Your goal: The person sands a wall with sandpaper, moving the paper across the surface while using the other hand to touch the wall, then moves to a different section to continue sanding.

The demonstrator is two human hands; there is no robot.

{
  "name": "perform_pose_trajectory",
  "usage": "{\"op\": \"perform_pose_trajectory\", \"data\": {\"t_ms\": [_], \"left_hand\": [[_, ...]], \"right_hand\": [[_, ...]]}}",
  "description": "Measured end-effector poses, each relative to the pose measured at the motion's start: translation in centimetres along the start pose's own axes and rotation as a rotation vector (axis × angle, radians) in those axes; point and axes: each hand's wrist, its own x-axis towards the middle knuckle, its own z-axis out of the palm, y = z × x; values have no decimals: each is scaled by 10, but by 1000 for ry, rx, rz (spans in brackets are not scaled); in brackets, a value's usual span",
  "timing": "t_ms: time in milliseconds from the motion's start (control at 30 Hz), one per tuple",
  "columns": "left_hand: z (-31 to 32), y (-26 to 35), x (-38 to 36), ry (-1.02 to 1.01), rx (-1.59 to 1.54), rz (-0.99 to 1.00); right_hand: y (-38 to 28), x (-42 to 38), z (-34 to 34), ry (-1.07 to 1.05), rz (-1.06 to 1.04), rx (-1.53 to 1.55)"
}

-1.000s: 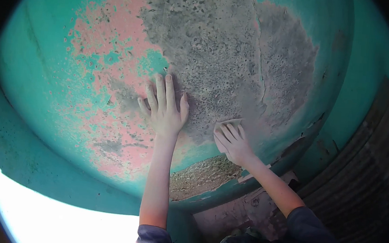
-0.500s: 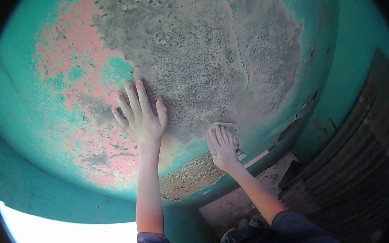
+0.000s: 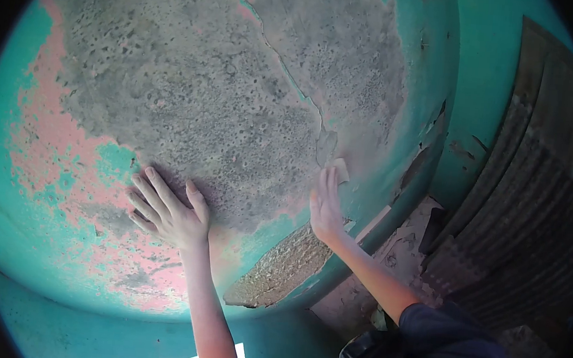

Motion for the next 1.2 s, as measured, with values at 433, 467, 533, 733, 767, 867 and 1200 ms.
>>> {"op": "perform_pose_trajectory", "data": {"t_ms": [433, 467, 533, 733, 767, 867, 1200], "left_hand": [[4, -5, -2, -2, 21, 40], [3, -4, -3, -3, 21, 40], [3, -4, -1, -2, 3, 36], [1, 14, -4, -81, 8, -8], [0, 29, -5, -116, -44, -79], [1, 83, -6, -181, -179, -104], [28, 239, -14, -457, -275, 133]], "right_hand": [[1, 43, -28, -168, -192, -198], [9, 51, -23, 61, -25, 75], [-4, 42, -48, -161, -246, -108], [2, 88, -59, -73, -226, -205], [6, 92, -57, 57, -167, -79], [2, 81, -86, -454, -537, -515], [17, 85, -90, -305, -208, -404]]}}
